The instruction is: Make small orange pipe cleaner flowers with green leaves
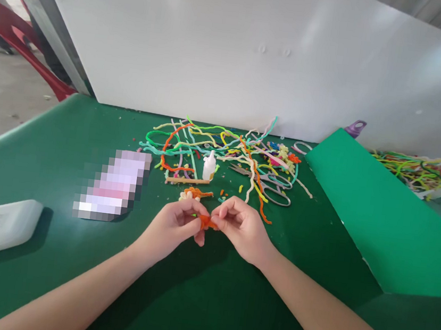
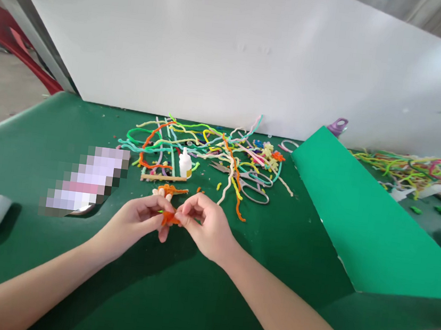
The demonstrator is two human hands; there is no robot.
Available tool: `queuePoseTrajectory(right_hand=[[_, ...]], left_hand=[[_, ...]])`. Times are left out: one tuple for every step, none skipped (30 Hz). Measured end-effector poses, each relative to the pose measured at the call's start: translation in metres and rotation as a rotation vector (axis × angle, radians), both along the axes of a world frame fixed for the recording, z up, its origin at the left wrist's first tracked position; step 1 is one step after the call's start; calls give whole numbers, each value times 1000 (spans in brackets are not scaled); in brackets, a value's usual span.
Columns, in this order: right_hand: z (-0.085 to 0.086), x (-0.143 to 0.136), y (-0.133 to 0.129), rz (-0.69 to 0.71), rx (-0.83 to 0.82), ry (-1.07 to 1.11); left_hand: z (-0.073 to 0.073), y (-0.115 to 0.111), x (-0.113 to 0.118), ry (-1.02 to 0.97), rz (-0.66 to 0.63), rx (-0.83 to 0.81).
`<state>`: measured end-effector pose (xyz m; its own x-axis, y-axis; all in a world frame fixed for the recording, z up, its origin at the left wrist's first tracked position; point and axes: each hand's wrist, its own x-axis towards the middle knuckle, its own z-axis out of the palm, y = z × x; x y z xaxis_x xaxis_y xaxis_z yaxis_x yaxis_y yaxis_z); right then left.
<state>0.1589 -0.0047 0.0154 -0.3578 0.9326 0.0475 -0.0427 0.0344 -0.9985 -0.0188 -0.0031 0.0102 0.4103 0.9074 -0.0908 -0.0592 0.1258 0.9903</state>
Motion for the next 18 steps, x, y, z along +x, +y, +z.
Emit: queuePoseTrajectory(right_hand=[[1, 0, 0, 11, -9, -22], [2, 0, 0, 24, -27, -39], [2, 0, 1, 35, -50, -45], [2, 0, 2, 46, -73, -41], [1, 0, 2, 56, -90, -31], [0, 0, 2, 64, -98, -19], [-1, 0, 2, 71, -94, -11], [-1, 1, 2, 80, -79, -12], [-1, 1, 2, 94, -56, -23], [-1, 1, 1, 106, -26, -44], [0, 1, 0, 116, 18, -76], [1, 2, -1, 126, 74, -117], [3, 2, -2, 131, 144, -165], [4, 2, -3, 127, 226, -216], [5, 3, -3, 113, 312, -267], [5, 3, -4, 90, 392, -313], [5, 3, -4, 64, 457, -354], [4, 3, -4, 40, 508, -388]], left_hand=[[1, 0, -1, -4, -8, 0], [2, 0, -1, -17, -19, -2], [3, 1, -2, -28, -37, -3], [3, 1, -2, -30, -49, -10], [4, 1, -3, -28, -59, -16], [5, 1, -3, -21, -69, -22], [5, 1, -4, -13, -77, -27], [5, 1, -4, -8, -81, -27], [4, 1, -4, -7, -82, -26], [4, 1, -5, -8, -78, -25], [3, 1, -5, -11, -70, -28], [2, 1, -5, -15, -59, -33], [1, 2, -5, -18, -48, -38], [0, 3, -5, -18, -37, -40], [0, 3, -5, -15, -26, -39], [0, 4, -5, -7, -15, -33], [-1, 4, -4, 9, -6, -24], [0, 3, -4, 35, 0, -16]])
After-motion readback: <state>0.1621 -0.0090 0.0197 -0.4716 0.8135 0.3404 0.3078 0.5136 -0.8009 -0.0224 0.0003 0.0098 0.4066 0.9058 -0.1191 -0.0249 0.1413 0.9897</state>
